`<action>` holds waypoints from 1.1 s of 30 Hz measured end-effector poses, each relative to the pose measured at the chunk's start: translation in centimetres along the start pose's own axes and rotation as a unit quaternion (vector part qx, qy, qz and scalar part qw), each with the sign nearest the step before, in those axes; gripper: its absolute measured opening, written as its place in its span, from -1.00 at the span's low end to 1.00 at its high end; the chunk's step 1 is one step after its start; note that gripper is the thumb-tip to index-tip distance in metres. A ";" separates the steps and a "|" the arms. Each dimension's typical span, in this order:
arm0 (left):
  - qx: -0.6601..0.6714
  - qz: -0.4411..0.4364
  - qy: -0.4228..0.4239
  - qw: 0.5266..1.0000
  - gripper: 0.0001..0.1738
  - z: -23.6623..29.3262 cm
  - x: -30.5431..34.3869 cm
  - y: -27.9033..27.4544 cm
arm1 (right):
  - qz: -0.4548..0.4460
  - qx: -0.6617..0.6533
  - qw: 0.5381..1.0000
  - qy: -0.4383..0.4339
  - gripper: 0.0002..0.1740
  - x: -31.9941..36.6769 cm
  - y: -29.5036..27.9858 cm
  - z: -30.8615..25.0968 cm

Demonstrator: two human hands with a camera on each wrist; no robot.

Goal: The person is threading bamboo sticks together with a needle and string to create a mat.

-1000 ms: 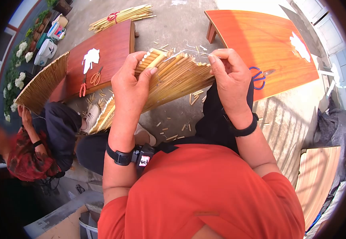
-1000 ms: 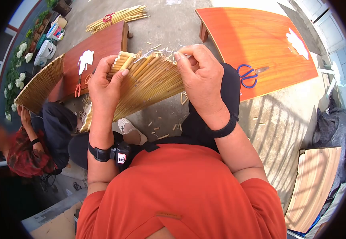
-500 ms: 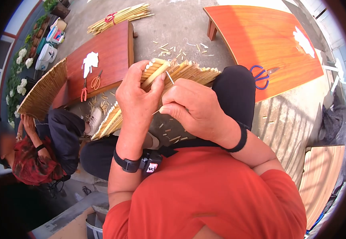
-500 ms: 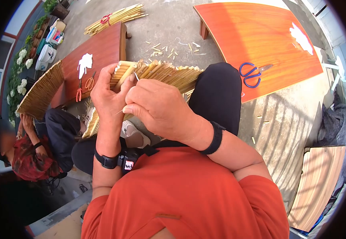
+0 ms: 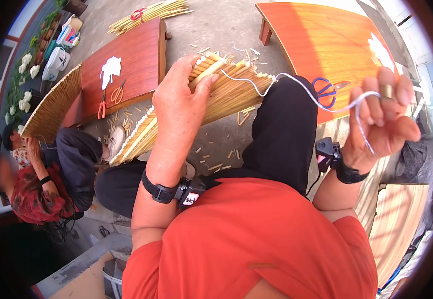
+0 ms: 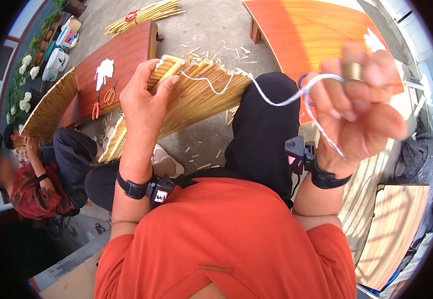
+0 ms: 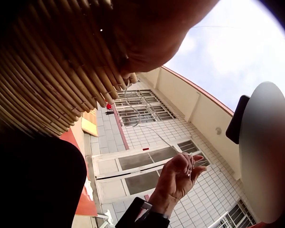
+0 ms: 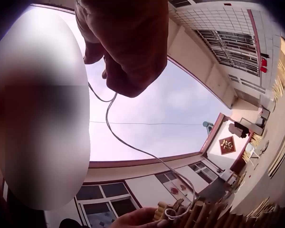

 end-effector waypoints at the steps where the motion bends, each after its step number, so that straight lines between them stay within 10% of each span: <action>1: 0.002 0.000 0.002 1.000 -0.58 0.3 -0.1 -0.2 | 0.044 0.067 0.995 0.059 -0.71 0.2 -0.4 2.6; 7: 0.048 -0.027 -0.033 0.998 -0.58 0.8 0.0 -1.0 | 0.106 0.515 0.828 0.195 -0.61 2.8 -0.4 13.0; 9: 0.051 -0.030 -0.051 0.997 -0.59 0.9 0.0 -1.0 | 0.096 0.475 0.845 0.227 -0.63 2.9 -0.3 13.8; 11: 0.062 -0.034 -0.052 0.996 -0.60 1.2 0.0 -1.3 | 0.151 0.030 0.879 0.452 -0.70 3.1 0.1 14.5; 15: 0.082 -0.040 -0.052 0.994 -0.62 1.0 -0.2 -1.3 | 0.174 -0.230 0.839 0.462 -0.85 3.8 -0.1 15.0; 20: 0.081 -0.043 -0.020 0.996 -0.68 0.6 0.0 -1.4 | 0.139 -0.278 0.838 0.448 -0.83 4.3 -0.2 14.6; 25: 0.095 -0.042 0.002 0.995 -0.72 -0.2 0.5 -1.1 | 0.193 0.181 0.939 0.218 -0.85 5.5 0.4 14.9; 33: 0.106 -0.067 -0.037 0.991 -0.71 0.3 0.7 -1.3 | 0.188 -0.108 0.892 0.395 -0.76 5.8 1.1 16.1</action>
Point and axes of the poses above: each hand's wrist, its own x-axis away from the middle knuckle, its own y-axis out of the palm, z = x × y, the point moved 1 cm from there along -x, towards the middle knuckle, and after that the axes turned 3 degrees about -x, right-handed, at the moved point
